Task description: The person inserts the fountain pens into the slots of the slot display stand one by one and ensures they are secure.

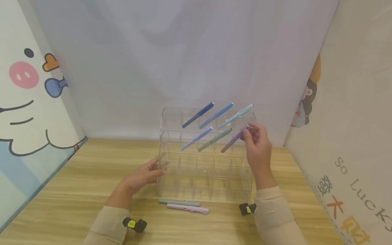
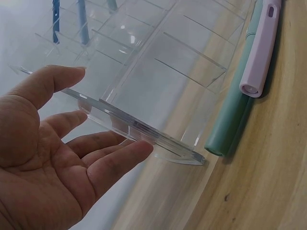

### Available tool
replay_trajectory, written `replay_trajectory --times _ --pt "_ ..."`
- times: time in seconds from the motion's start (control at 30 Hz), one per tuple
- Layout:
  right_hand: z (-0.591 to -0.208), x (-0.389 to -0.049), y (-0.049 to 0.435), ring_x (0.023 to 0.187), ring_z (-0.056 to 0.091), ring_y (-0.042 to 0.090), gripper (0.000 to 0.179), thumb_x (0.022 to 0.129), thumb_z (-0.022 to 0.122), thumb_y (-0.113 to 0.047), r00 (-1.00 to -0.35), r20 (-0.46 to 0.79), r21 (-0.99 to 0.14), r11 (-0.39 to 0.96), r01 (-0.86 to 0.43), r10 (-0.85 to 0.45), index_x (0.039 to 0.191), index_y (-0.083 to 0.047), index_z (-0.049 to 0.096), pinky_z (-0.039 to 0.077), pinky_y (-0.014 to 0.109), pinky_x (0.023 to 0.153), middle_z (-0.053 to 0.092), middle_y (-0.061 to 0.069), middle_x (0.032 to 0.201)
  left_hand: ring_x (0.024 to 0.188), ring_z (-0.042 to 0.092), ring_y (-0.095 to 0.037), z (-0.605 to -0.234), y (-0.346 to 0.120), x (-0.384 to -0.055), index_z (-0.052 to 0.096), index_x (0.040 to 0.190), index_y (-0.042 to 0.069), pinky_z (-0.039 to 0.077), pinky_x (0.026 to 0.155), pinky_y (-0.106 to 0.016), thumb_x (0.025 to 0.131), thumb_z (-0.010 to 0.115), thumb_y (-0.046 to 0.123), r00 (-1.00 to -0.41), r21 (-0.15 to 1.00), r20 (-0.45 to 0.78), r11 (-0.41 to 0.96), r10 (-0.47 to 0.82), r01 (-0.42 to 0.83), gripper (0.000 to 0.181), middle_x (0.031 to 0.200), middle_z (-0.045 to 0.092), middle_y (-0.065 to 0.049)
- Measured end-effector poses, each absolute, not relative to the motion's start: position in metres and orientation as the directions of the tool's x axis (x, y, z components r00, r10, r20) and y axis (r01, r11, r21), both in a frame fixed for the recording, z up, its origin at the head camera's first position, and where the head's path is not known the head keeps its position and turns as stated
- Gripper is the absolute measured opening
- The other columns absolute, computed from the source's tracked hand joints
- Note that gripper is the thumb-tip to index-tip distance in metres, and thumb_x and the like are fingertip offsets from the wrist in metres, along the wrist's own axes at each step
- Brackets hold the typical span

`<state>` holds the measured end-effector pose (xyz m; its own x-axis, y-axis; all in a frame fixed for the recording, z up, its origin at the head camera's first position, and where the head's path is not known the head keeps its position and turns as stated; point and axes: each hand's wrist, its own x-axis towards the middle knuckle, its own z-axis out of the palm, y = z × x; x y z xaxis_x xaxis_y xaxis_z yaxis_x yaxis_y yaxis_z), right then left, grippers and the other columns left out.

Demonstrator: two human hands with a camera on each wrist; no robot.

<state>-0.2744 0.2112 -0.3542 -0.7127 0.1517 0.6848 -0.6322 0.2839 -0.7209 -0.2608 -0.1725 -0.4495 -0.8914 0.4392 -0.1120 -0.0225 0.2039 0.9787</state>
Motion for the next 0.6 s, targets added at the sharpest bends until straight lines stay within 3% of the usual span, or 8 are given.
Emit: replay_trajectory --times 0.27,0.6 --pt "-0.3576 -0.2736 0.2109 0.084 0.067 0.003 0.028 0.101 0.056 -0.013 -0.739 0.657 -0.724 0.400 -0.562 0.151 0.124 0.002 0.055 0.054 0.015 0.077 0.067 0.015 0.102 0.138 0.041 -0.034 -0.4491 -0.1725 -0.2609 0.014 0.159 0.032 0.037 0.108 -0.057 0.101 0.057 0.025 -0.890 0.979 -0.109 0.203 0.443 -0.019 0.073 0.157 0.033 -0.016" --pt "-0.3570 -0.2709 0.2096 0.089 0.065 -0.005 0.024 0.101 0.056 -0.014 -0.707 0.686 -0.695 0.437 -0.571 0.168 0.116 0.005 0.058 0.051 0.011 0.082 0.069 0.016 0.107 0.138 0.042 -0.034 -0.4484 -0.1721 -0.2601 0.012 0.159 0.029 0.038 0.108 -0.056 0.101 0.057 0.025 -0.890 0.980 -0.112 0.199 0.442 -0.024 0.074 0.157 0.033 -0.016"
